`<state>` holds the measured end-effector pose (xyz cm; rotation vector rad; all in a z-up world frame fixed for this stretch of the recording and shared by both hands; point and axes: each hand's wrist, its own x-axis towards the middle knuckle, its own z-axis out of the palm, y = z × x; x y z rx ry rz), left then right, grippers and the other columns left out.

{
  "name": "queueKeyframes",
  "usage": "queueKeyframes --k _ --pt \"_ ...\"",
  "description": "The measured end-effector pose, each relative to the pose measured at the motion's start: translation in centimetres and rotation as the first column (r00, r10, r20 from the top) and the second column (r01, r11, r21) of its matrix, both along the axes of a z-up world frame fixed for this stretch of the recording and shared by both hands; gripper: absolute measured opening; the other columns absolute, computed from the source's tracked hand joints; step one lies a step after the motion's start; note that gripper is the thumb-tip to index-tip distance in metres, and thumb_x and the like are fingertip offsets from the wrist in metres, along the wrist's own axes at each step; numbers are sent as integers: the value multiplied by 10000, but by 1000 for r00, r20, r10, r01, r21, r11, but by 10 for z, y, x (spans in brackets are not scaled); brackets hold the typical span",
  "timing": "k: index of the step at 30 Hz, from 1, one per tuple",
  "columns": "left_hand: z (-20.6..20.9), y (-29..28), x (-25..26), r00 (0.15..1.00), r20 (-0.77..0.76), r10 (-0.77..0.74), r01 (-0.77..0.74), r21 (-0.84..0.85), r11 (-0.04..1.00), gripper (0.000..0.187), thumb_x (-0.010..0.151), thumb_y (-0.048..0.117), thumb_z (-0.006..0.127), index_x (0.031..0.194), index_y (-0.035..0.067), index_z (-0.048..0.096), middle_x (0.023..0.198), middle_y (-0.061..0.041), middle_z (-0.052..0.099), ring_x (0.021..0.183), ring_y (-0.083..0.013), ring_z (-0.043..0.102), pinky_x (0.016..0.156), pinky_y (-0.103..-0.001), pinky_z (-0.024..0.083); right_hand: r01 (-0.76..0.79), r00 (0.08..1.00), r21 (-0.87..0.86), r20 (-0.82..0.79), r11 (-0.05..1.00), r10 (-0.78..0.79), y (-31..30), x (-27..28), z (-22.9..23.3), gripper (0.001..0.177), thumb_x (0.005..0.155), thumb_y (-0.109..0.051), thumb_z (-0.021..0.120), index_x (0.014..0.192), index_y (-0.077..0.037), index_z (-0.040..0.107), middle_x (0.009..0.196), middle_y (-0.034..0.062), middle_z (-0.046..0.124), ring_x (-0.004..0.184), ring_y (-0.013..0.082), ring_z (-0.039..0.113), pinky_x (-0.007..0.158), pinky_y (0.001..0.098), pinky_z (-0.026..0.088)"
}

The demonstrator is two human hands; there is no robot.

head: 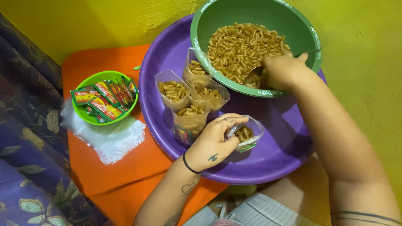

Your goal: Filling small plastic bags with snacks from a large bowl using a spoon.

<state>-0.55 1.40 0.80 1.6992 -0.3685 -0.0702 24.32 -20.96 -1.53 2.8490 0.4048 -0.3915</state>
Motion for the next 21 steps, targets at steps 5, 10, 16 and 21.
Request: queueKeyframes --k 5,10,16,21 --pt "1 0 0 1000 -23 -13 14 20 1000 522 785 -41 522 1280 -7 685 1283 -208 673 1222 -383 633 996 -424 534 -26 990 -129 134 991 44 -5 -9 11 289 937 -157 634 1181 -74 764 1058 178 791 1084 431 695 776 781 366" --pt "7 1 1 999 -16 -35 35 40 999 528 779 -49 521 1279 -14 687 1272 -217 678 1218 -387 638 996 -432 539 -27 961 -224 261 974 87 -17 19 -29 299 979 -176 537 1034 -130 827 957 78 796 943 366 753 678 719 451" --pt "-3 0 2 998 64 -22 20 33 999 470 773 -3 527 1219 -57 667 1296 -118 671 796 -160 621 706 -236 525 -3 956 -609 231 793 181 14 -22 36 506 824 -580 638 927 -153 889 984 97 833 960 348 590 965 646 251" --pt "-5 -1 2 998 65 -17 15 20 1000 464 779 -9 525 1217 -63 669 1301 -109 660 719 -130 561 629 -222 482 -266 929 -232 199 936 313 22 -35 41 226 803 -338 762 741 -121 773 702 94 727 584 295 544 992 604 283"
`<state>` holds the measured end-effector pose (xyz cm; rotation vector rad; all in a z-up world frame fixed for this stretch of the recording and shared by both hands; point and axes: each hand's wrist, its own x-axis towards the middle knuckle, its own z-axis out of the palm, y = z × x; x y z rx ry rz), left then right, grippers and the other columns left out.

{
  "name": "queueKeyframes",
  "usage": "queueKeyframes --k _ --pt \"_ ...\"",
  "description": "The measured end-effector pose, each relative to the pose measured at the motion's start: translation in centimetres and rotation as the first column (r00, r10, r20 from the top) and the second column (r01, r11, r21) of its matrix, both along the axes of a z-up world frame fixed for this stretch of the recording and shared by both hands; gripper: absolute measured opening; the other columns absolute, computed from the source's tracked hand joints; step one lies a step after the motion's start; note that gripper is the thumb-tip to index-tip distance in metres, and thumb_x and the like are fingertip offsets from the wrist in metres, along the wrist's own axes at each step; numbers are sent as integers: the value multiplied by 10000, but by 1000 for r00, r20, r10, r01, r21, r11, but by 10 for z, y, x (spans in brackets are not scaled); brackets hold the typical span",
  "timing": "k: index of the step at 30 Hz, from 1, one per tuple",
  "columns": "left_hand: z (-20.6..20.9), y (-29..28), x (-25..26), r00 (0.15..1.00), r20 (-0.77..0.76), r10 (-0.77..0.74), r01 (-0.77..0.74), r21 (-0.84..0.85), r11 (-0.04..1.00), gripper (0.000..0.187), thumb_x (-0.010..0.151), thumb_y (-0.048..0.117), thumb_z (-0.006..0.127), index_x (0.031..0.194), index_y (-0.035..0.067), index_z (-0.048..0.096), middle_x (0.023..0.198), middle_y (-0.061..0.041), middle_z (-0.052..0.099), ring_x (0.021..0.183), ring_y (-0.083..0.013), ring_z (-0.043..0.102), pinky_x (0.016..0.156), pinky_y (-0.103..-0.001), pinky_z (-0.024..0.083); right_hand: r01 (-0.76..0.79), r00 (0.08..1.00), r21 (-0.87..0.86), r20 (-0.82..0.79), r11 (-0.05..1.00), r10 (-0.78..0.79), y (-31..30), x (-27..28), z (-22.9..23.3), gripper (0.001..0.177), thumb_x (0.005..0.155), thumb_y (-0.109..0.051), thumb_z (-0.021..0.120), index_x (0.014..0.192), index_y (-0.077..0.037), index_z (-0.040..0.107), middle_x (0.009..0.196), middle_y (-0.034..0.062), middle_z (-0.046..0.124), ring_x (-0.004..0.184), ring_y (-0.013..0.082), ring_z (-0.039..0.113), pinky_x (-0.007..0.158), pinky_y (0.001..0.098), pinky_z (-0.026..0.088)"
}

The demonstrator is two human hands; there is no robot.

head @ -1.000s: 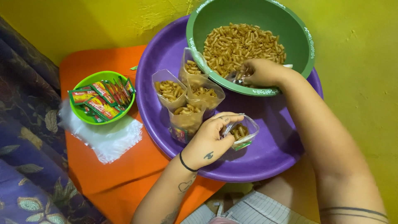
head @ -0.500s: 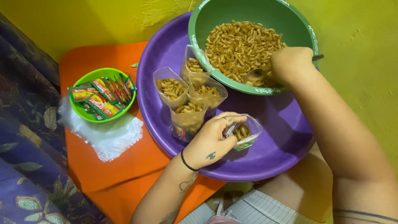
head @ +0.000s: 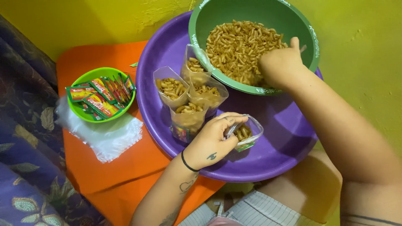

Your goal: Filling small plastic bags with snacks from a large bowl using a spoon.

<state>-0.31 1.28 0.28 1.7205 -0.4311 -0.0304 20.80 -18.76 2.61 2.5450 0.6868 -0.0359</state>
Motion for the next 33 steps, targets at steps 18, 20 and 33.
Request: queueKeyframes --k 18,20,33 --pt "0 -1 0 1000 -2 18 -18 -9 1000 476 774 -7 526 1225 -58 668 1316 -105 665 751 -137 580 667 -221 494 433 873 900 -432 48 226 -51 -4 9 241 963 8 719 1182 39 624 854 132 681 730 171 721 659 202 601" --pt "0 -3 0 1000 -10 12 -13 -16 1000 472 776 -12 525 1223 -60 667 1315 -107 663 758 -137 582 672 -219 495 387 904 920 -392 61 171 -44 -9 -6 132 1015 -3 656 1139 19 619 853 106 669 738 159 702 676 227 595" --pt "3 -4 1 999 -31 24 -24 22 999 492 768 -11 516 1235 -53 666 1317 -99 661 770 -130 583 668 -207 486 670 734 739 -646 -66 211 -19 29 -32 365 1177 -231 402 986 -3 614 733 93 627 569 183 603 572 282 550"
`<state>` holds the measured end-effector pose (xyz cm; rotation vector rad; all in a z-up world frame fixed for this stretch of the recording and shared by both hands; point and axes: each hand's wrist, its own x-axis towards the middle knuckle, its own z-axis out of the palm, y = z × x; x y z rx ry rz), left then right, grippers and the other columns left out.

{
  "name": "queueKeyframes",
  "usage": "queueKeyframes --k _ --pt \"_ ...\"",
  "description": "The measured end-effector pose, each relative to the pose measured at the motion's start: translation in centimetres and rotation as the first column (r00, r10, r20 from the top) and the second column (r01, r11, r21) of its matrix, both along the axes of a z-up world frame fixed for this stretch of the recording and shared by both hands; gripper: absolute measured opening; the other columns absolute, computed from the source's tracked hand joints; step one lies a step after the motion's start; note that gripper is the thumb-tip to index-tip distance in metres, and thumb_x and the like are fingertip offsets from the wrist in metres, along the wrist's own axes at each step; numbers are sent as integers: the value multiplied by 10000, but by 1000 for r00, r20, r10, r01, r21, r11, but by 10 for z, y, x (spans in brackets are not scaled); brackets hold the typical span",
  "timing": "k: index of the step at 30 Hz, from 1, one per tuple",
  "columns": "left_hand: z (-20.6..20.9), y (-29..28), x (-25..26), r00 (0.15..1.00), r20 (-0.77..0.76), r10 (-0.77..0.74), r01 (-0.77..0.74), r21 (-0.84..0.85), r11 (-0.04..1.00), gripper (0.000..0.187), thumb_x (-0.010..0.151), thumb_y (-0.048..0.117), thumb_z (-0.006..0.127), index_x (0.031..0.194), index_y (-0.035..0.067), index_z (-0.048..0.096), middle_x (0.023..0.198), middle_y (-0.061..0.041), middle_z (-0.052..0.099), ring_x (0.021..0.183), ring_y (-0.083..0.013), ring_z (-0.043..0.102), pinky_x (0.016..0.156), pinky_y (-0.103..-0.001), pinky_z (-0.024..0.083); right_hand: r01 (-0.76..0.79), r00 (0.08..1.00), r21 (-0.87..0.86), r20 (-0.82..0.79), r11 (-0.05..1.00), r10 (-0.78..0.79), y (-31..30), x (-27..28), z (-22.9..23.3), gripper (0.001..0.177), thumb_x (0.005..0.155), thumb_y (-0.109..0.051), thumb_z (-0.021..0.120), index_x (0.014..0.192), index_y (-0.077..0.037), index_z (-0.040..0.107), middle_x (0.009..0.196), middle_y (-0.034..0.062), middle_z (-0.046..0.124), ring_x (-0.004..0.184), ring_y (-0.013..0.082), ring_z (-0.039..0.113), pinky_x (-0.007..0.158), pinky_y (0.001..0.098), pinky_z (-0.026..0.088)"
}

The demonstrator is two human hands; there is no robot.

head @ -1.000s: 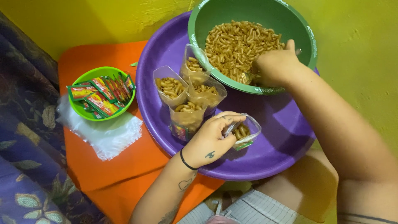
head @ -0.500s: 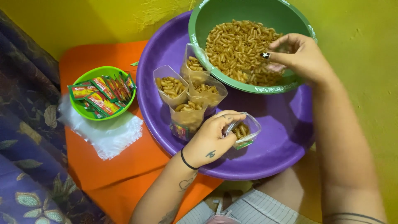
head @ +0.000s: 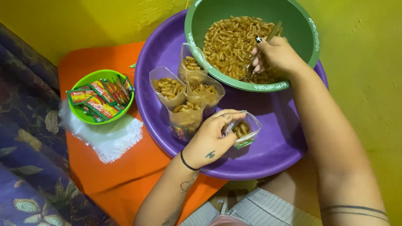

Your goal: Filling small plastic bags with snacks from a large bowl using a spoon.

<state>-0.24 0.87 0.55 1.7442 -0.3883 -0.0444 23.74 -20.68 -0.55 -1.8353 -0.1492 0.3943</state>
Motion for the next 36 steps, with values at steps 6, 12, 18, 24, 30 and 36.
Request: queueKeyframes --k 6,12,18,24,30,36 --pt "1 1 0 1000 -15 10 -10 9 1000 488 769 -15 521 1230 -57 672 1333 -85 657 710 -102 545 627 -195 466 -43 991 185 130 982 19 -16 5 -4 322 1175 -211 373 1083 -1 598 820 133 654 682 217 679 647 287 570" --pt "1 2 -1 1000 2 17 -17 7 1000 476 772 4 522 1220 -65 669 1325 -93 655 793 -136 591 691 -212 490 35 960 370 245 928 -134 -15 -20 4 269 1151 -320 444 1080 -92 568 797 43 628 658 120 616 633 230 539" --pt "-3 2 0 999 34 32 -31 -9 999 484 771 0 521 1232 -51 660 1308 -97 656 872 -159 627 760 -222 509 17 929 400 331 916 -162 -21 -61 18 247 1165 -271 455 1012 -126 583 775 -6 593 631 68 588 595 194 530" --pt "-5 2 1 999 32 28 -27 -5 1000 484 787 16 527 1250 -68 643 1277 -93 650 814 -151 617 708 -225 512 -48 904 336 416 941 -102 -44 -116 25 233 1170 -277 490 1035 -112 583 767 -13 606 579 54 567 536 162 501" --pt "-5 0 3 997 51 55 -56 30 998 474 784 1 545 1244 -43 648 1280 -105 651 888 -174 637 761 -234 515 150 853 74 495 986 -166 -29 -167 44 276 1215 -188 433 994 -68 548 737 13 547 566 83 514 534 200 453" --pt "-9 -2 2 995 72 66 -68 25 997 463 810 12 568 1267 -42 622 1295 -116 629 996 -189 630 835 -250 513 208 669 -196 743 958 7 -13 -192 49 280 1094 122 495 858 71 637 763 110 590 567 174 511 526 281 411"
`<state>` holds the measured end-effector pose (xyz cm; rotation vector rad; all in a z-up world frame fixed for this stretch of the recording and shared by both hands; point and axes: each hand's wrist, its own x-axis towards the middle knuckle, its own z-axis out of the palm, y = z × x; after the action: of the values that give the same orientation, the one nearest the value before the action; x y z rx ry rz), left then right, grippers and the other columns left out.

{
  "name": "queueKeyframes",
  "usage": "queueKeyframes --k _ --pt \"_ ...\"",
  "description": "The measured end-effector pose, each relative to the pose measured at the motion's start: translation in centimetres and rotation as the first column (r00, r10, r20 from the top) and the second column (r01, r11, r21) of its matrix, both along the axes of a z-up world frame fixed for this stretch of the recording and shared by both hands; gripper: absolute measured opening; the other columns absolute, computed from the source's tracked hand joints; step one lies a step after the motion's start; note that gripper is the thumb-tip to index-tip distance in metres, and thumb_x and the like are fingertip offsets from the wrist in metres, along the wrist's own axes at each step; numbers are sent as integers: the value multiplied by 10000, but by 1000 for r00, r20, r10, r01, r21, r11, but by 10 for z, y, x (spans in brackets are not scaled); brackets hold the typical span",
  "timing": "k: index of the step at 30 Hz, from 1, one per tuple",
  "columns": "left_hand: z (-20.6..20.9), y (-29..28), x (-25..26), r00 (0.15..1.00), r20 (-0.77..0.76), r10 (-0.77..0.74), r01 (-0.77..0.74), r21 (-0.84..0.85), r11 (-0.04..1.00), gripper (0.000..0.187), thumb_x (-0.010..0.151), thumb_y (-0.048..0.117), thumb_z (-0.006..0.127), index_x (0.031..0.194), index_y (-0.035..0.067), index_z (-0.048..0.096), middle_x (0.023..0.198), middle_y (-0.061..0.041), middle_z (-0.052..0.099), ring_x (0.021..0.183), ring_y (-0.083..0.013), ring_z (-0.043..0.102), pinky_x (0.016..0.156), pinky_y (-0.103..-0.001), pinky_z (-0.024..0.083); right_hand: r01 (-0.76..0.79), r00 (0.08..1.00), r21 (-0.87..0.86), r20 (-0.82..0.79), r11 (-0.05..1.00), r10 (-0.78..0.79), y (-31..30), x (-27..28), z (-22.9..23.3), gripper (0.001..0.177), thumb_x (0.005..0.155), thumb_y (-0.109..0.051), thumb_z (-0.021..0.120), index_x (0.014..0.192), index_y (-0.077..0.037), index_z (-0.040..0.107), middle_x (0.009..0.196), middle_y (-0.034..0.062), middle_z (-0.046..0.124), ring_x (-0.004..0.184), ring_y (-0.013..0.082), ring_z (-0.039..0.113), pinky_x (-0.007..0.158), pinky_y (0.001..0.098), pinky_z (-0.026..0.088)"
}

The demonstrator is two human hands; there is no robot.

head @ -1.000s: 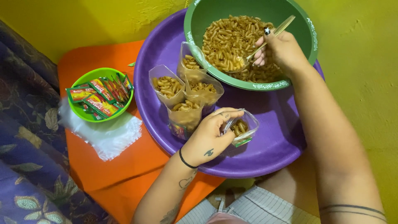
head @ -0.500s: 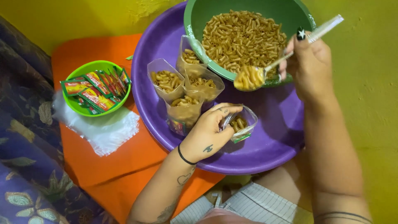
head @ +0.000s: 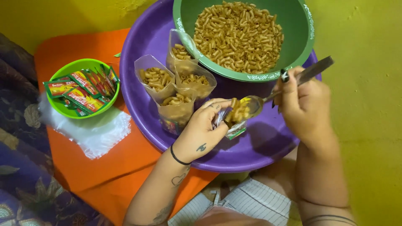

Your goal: Filling small plastic bags with snacks from a large bowl using a spoon.

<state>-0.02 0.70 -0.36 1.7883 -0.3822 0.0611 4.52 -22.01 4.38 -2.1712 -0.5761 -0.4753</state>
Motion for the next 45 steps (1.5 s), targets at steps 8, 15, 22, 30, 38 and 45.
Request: queueKeyframes --k 8,15,22,30,38,45 --pt "2 -1 -1 1000 15 17 -18 31 999 475 804 5 549 1272 -22 624 1296 -117 626 975 -193 632 834 -254 513 -56 990 -263 108 963 87 17 -31 19 89 938 48 690 1019 12 692 798 88 668 582 206 548 553 329 428" --pt "9 -1 -3 1000 24 19 -20 55 998 527 784 -33 501 1298 -4 612 1299 -114 620 910 -201 626 793 -253 516 -448 893 -166 -133 879 430 15 -34 19 206 816 17 743 1002 -39 675 945 49 680 710 165 625 648 276 513" --pt "18 -3 -8 998 45 -34 32 45 998 575 802 -57 439 1344 54 597 1235 -100 625 800 -181 593 738 -247 503 -362 921 -61 -174 930 347 5 -41 27 162 781 41 733 916 -48 726 889 35 696 743 148 622 668 252 490" --pt "-8 -20 -12 953 282 115 -249 503 828 1082 754 565 755 1513 -67 313 1374 -293 525 1176 -442 547 951 -475 496 -286 945 7 -163 958 283 3 -35 17 110 842 21 727 930 -40 753 860 44 712 647 121 590 587 224 458" --pt "-29 -23 -5 964 251 91 -224 572 789 1084 679 229 877 1514 -108 272 1248 -273 586 1076 -394 580 912 -422 518 -346 911 77 -213 935 354 4 -33 8 129 835 54 691 923 -30 735 830 31 700 626 108 554 570 215 428" --pt "-24 -18 -7 988 151 39 -101 429 898 1122 734 291 851 1519 -107 156 1326 -292 576 1142 -412 637 966 -410 520 -302 953 -113 -37 947 300 13 -40 11 85 826 22 711 871 -44 685 761 27 651 560 134 543 519 242 437"
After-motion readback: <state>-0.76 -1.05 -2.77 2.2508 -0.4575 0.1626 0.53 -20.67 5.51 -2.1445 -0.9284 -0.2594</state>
